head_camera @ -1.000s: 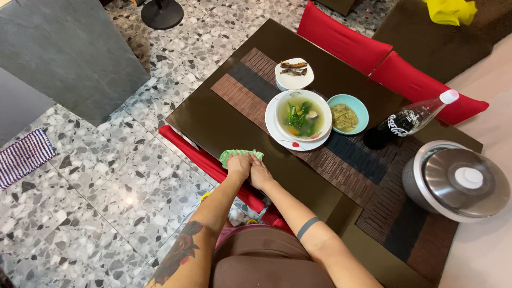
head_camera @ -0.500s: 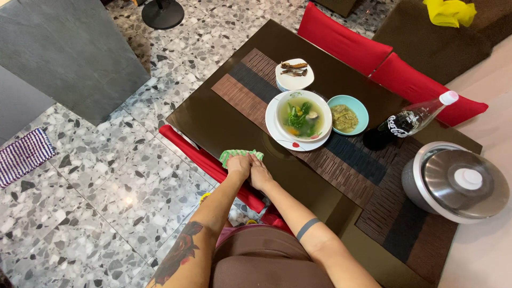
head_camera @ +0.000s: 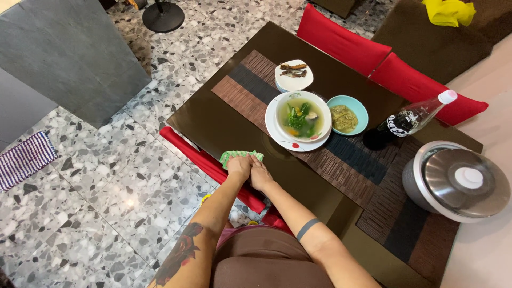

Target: The person wipes a dark dining table surface with a green cloth while seated. Bowls of food, a bottle, and a rice cooker remain on the table throughout the clip.

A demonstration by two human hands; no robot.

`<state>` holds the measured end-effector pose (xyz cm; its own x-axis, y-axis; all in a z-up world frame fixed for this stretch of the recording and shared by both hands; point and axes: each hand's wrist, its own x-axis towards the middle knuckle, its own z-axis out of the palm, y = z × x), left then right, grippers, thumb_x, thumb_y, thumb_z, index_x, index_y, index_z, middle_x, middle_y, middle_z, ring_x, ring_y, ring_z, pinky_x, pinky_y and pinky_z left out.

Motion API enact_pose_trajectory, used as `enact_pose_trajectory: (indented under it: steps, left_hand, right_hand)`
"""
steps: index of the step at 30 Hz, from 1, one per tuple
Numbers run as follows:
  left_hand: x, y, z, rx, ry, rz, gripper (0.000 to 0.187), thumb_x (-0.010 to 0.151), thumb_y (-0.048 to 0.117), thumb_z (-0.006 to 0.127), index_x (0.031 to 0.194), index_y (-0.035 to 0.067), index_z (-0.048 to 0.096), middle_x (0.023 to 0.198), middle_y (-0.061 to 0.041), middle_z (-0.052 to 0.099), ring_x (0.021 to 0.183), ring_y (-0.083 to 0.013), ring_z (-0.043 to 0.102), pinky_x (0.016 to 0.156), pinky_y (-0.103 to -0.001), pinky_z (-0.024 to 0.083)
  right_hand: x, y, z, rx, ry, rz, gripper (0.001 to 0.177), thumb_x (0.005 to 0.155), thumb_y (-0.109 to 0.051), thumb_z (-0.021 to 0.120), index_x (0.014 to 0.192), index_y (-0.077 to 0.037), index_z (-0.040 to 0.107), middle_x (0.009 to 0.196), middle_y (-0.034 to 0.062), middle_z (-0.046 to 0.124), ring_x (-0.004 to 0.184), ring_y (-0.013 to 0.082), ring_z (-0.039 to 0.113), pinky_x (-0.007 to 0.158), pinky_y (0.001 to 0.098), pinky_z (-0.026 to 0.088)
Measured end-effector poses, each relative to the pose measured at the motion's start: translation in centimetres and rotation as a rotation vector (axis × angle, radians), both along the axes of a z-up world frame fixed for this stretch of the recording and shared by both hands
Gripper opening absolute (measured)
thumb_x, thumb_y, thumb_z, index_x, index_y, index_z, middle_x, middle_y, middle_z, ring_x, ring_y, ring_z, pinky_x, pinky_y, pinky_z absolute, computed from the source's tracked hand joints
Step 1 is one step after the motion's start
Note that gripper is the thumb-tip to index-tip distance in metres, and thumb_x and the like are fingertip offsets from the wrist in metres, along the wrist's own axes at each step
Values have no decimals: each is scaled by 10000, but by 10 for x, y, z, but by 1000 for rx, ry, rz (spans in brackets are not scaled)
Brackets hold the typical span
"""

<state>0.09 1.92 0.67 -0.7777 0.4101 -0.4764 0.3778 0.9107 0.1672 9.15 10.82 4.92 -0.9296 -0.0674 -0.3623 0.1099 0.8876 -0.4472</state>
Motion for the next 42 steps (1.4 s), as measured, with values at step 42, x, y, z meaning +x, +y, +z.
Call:
enact_pose_trajectory:
  steps: [42]
  left_hand:
    - [-3, 3, -12, 19, -14, 26, 704, 1131, 330, 107, 1256, 3, 718, 1288, -243, 688, 1331, -576, 510, 865, -648, 518]
  right_hand:
    - [-3, 8, -22, 57, 37, 70, 977, 633, -157, 767, 1529, -6, 410, 1718, 84, 108, 1586, 248, 60, 1284, 410, 245]
